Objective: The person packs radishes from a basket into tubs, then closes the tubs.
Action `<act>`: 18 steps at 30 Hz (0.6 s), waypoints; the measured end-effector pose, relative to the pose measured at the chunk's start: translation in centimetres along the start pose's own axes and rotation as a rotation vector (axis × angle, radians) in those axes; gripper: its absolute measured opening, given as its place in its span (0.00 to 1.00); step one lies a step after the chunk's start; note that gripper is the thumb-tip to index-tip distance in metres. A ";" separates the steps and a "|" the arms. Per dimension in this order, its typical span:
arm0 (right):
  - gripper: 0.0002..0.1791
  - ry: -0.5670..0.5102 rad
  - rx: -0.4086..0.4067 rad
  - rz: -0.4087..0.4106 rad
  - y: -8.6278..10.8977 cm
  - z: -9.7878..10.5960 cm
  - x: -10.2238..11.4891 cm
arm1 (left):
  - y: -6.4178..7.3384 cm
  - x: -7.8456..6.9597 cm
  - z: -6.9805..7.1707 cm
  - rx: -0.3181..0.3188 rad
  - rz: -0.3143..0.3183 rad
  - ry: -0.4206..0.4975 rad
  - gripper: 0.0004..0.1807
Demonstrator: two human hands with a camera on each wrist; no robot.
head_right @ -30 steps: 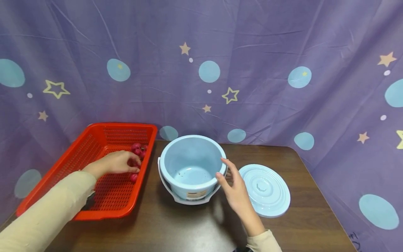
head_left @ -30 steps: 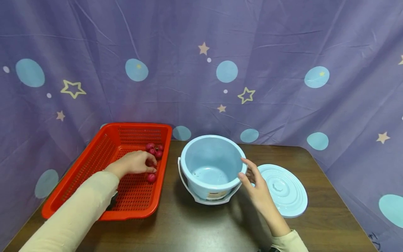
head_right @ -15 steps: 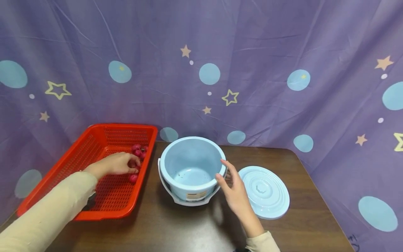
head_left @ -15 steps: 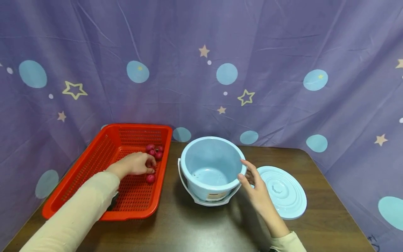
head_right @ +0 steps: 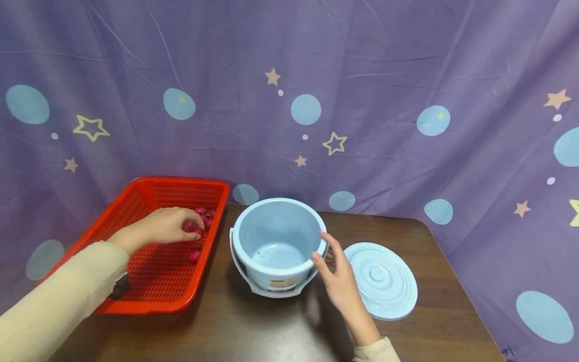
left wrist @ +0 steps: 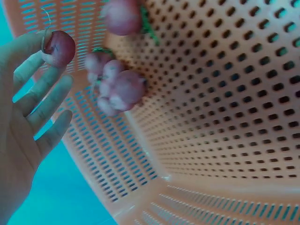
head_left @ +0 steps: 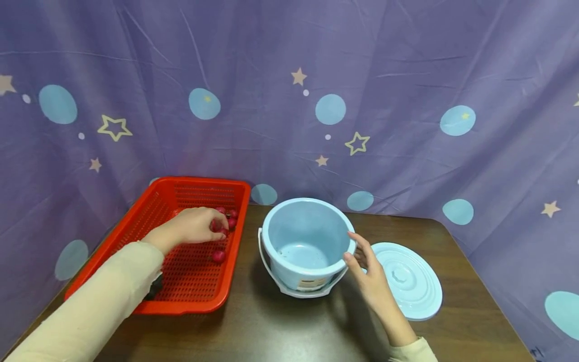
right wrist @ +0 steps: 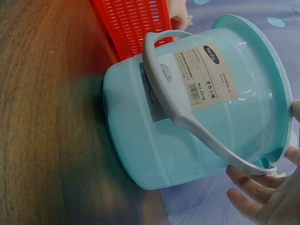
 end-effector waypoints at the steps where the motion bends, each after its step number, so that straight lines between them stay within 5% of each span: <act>1: 0.26 0.003 -0.001 -0.001 0.0 0.0 0.0 | 0.1 -0.1 0.4 -0.009 0.005 0.002 0.11; 13: 0.26 -0.001 0.001 0.010 0.1 -0.1 0.5 | 1.5 -2.7 4.9 -0.126 -0.029 0.072 0.11; 18: 0.27 0.003 0.005 0.004 0.1 0.0 0.5 | 1.8 -4.7 6.3 -0.160 -0.095 0.078 0.10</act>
Point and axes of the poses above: each hand's wrist, its own y-axis away from the middle knuckle, its own z-axis out of the back of the hand, x = y × z, the point moved 6 cm from there along -y, towards the middle knuckle, and after that the axes turned 6 degrees about z, right-handed, at the moved point
